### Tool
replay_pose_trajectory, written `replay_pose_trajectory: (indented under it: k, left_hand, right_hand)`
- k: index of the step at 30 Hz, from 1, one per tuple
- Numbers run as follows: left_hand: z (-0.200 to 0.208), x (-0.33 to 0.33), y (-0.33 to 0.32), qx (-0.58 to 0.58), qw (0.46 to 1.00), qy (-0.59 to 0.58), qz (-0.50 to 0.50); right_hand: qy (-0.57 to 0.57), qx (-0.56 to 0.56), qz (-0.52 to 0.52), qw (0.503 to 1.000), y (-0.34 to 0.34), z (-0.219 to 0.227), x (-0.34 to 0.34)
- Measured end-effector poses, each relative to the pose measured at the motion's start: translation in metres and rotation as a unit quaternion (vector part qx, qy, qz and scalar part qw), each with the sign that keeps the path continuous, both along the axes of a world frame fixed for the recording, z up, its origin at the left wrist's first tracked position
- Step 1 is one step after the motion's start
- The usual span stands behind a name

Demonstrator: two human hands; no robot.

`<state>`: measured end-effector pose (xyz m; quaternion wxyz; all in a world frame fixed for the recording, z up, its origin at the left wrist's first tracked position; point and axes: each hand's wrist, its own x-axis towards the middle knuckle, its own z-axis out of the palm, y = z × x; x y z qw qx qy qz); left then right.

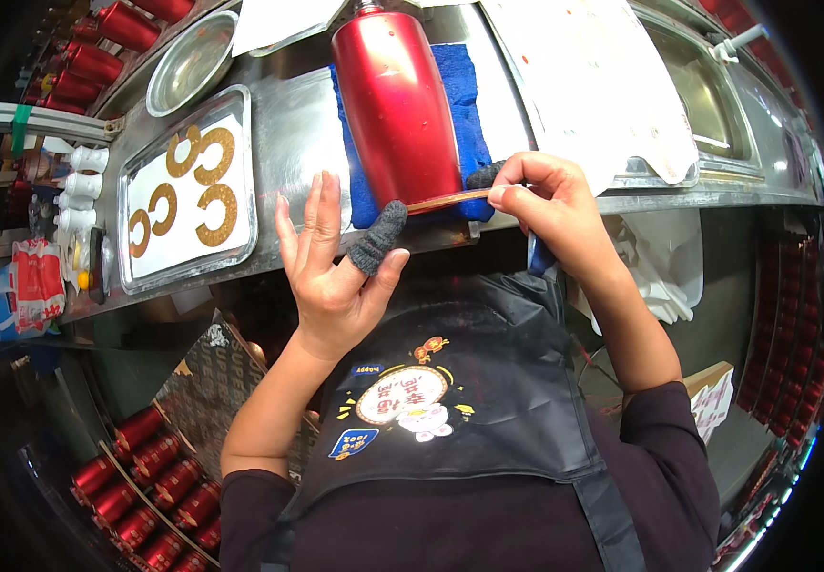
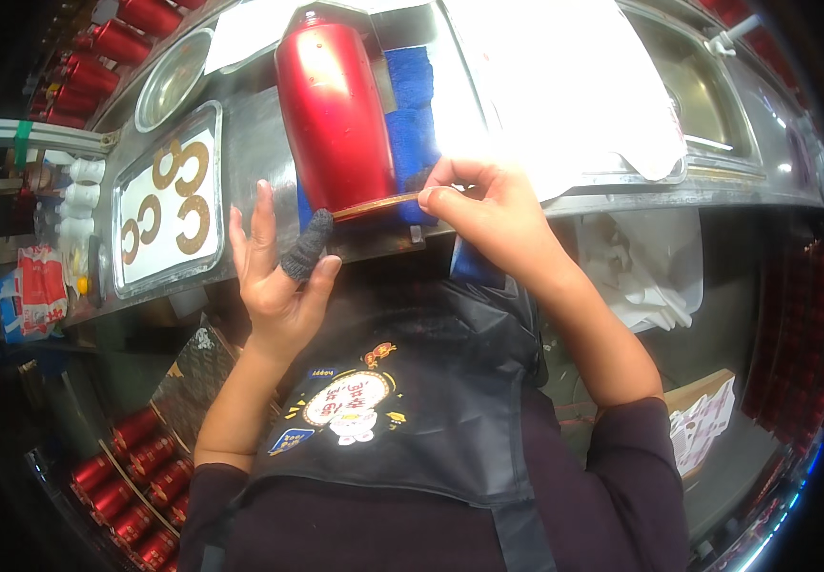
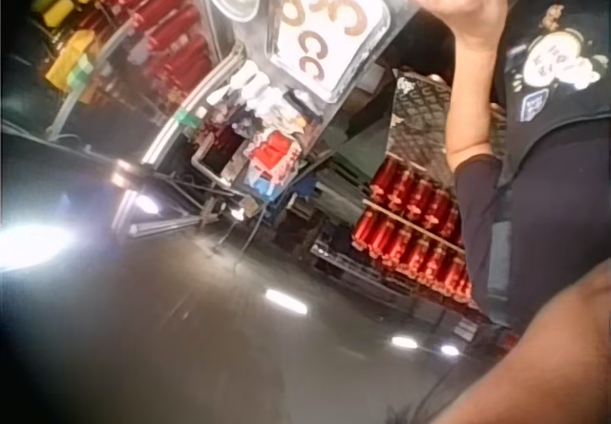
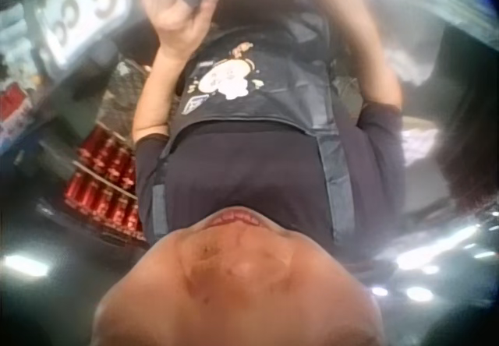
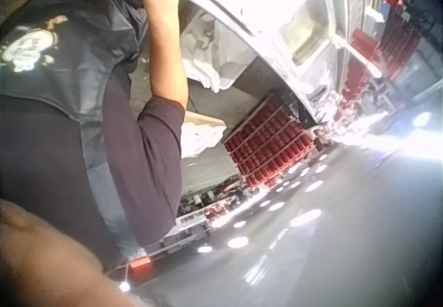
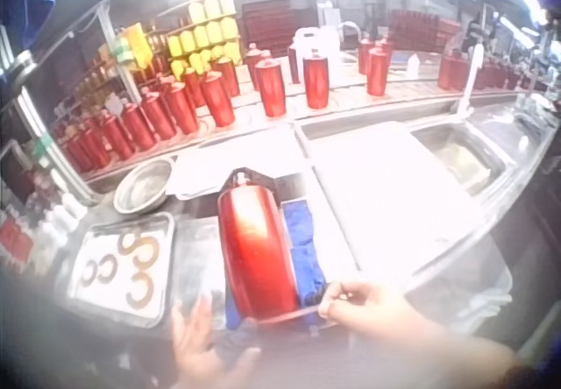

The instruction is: The person applies gold decorative stickers to red cylindrical containers, smoothing them with a cloth and wiping the surfaces. They handle multiple containers one at a time, placing finished items aside and retrieving new ones from a nearby rack.

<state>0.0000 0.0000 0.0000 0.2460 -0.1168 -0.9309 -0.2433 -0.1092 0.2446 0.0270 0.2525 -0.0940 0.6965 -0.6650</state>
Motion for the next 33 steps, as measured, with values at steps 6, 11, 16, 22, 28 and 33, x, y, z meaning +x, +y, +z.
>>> replay_pose_trajectory:
  k: [6,11,16,22,28,33]
  left_hand:
    - [0.025,-0.013,0.002,-0.085,0.995,0.015,-0.042]
    - [0.043,-0.025,0.007,-0.127,0.989,0.023,-0.067]
    - [0.055,-0.038,0.015,-0.168,0.981,0.032,-0.092]
    - [0.035,-0.057,0.034,-0.190,0.978,0.058,-0.065]
    - [0.010,-0.043,0.015,0.049,0.997,0.041,-0.045]
    - [-0.008,-0.010,-0.002,0.067,0.997,-0.004,-0.044]
  right_hand:
    - [-0.003,-0.015,0.004,1.000,0.003,-0.004,0.000]
    - [0.000,-0.012,0.021,1.000,0.002,-0.007,-0.001]
    - [-0.017,-0.035,0.024,0.999,0.002,-0.010,-0.003]
    - [-0.015,0.005,0.045,0.999,-0.002,-0.009,-0.003]
    - [-0.031,0.011,0.073,0.997,0.004,0.006,-0.004]
    - [-0.039,0.019,0.066,0.997,0.007,0.025,-0.002]
